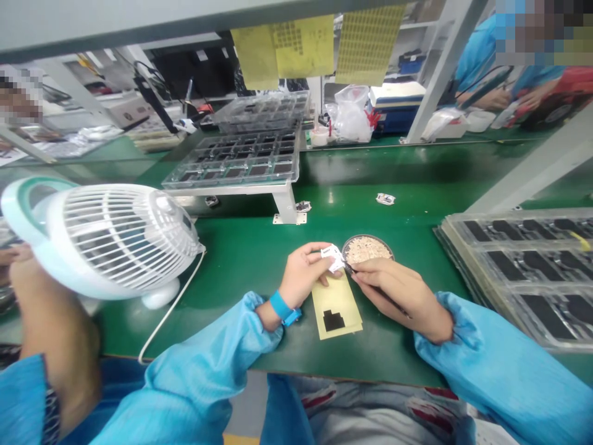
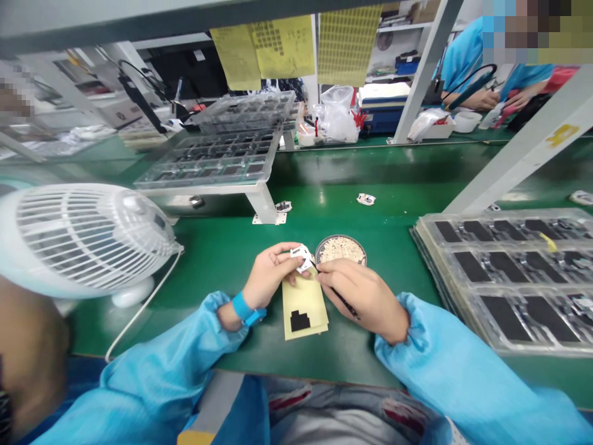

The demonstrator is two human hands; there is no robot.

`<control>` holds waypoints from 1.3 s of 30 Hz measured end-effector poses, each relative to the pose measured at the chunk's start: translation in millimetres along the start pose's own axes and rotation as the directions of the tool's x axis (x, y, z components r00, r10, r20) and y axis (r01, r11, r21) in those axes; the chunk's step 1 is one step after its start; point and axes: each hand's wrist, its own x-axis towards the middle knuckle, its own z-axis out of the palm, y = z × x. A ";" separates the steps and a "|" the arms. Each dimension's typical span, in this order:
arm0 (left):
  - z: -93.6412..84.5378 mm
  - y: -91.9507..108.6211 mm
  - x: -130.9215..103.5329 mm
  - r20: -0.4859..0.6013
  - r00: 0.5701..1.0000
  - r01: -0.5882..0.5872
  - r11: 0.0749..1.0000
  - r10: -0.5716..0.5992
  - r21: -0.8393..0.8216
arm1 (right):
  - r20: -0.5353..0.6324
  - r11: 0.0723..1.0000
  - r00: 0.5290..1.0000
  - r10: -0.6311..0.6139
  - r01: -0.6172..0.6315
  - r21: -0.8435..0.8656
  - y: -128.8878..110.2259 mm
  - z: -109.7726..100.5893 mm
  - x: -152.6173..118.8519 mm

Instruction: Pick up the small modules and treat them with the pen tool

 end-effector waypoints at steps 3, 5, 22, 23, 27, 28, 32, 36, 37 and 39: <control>0.1 0.5 0.3 -0.022 1.000 -0.013 1.000 0.013 -0.016 | -0.092 0.990 0.992 0.084 -0.072 0.121 0.0 2.8 2.3; -0.7 1.7 0.3 -0.018 1.000 -0.026 1.000 0.026 -0.007 | -0.159 0.951 0.965 0.210 -0.164 0.262 2.7 5.7 4.5; -8.2 4.3 4.1 0.280 0.922 0.294 0.954 -0.266 -0.061 | 0.347 0.394 0.839 0.419 -0.513 0.763 7.1 -16.5 10.1; -7.4 4.3 3.2 0.277 0.926 0.279 0.959 -0.256 -0.044 | 0.384 0.358 0.834 0.397 -0.526 0.772 -0.1 -20.3 7.5; -6.6 7.9 1.4 0.302 0.930 0.225 0.974 -0.207 -0.026 | 0.418 0.220 0.818 0.395 -0.526 0.822 -30.1 -49.9 -7.7; -6.5 9.4 0.7 0.317 0.928 0.218 0.975 -0.196 -0.034 | 0.382 0.224 0.816 0.434 -0.508 0.832 -34.9 -63.2 -12.4; -4.8 15.2 -3.3 0.284 0.945 0.180 0.983 -0.161 -0.042 | -0.011 0.533 0.660 0.751 -0.597 0.599 -25.0 -143.4 -36.7; -3.0 17.9 -3.1 0.209 0.967 0.141 0.989 -0.147 0.047 | -0.536 0.255 0.419 0.733 -0.899 -0.355 21.4 -227.9 -74.1; -2.9 17.8 -2.1 0.211 0.967 0.128 0.989 -0.142 0.081 | -0.551 0.157 0.381 0.742 -0.899 -0.410 31.9 -242.1 -84.4; -3.4 16.4 0.1 0.232 0.965 0.092 0.985 -0.124 0.143 | -0.569 0.039 0.336 0.750 -0.882 -0.470 47.2 -259.5 -103.3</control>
